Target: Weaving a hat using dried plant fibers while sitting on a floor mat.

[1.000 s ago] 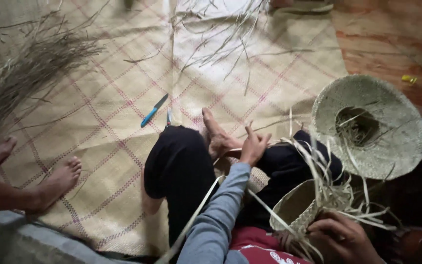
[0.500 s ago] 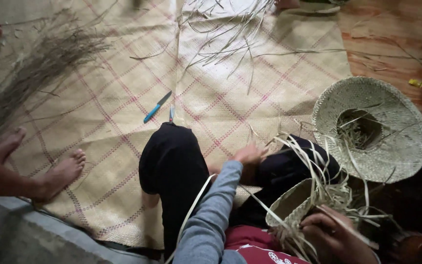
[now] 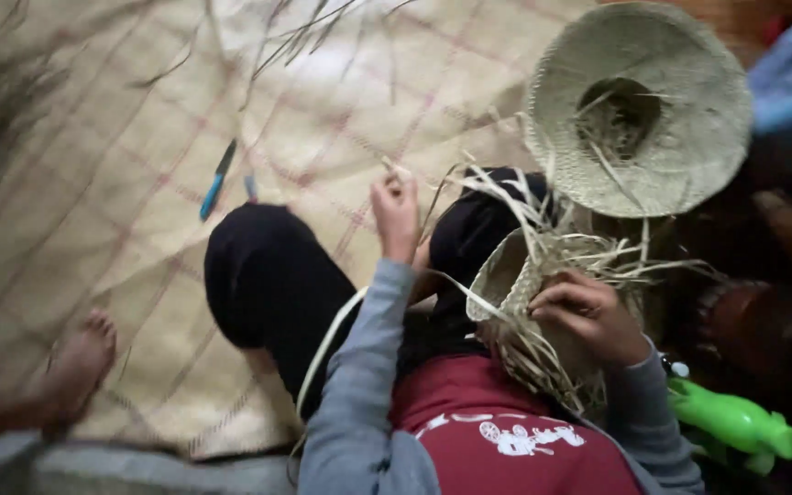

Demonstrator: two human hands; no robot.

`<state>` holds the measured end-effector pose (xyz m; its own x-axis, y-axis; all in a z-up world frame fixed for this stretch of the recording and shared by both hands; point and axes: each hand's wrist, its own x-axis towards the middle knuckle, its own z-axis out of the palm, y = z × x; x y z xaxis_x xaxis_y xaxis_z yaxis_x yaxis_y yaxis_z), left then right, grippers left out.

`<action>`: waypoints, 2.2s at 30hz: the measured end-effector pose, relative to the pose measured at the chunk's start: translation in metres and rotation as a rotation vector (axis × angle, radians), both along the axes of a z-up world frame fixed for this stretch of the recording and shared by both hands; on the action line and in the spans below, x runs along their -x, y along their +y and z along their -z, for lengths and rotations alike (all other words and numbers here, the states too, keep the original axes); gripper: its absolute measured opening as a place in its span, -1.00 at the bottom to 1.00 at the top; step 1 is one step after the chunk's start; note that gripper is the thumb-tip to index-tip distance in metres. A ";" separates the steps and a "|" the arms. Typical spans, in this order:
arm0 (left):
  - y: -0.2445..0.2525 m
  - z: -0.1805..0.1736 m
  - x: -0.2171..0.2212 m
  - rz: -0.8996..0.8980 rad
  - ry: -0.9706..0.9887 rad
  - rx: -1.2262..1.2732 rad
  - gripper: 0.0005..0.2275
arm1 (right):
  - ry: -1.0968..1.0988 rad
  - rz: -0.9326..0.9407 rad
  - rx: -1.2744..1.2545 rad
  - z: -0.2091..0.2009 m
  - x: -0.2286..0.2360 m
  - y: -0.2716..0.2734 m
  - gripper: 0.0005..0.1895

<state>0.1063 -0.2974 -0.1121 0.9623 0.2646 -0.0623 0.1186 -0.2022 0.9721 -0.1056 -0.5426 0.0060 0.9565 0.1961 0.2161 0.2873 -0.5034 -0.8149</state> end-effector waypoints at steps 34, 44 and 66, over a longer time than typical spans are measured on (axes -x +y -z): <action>0.041 -0.197 -0.071 0.721 -0.217 -0.636 0.00 | 0.020 -0.193 -0.102 0.023 -0.032 -0.006 -0.93; 0.113 -0.100 0.086 0.512 -0.168 -0.416 -0.77 | -0.029 -0.027 -0.162 0.011 -0.036 -0.004 -0.96; 0.087 -0.075 0.174 0.519 0.023 0.243 -0.75 | -0.045 -0.001 0.068 -0.026 -0.041 0.114 -0.92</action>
<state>-0.0682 -0.2100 -0.0373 0.9601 -0.2666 -0.0846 0.0849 -0.0103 0.9963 -0.0650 -0.4290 0.0321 0.9459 0.2128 0.2449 0.3233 -0.5567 -0.7652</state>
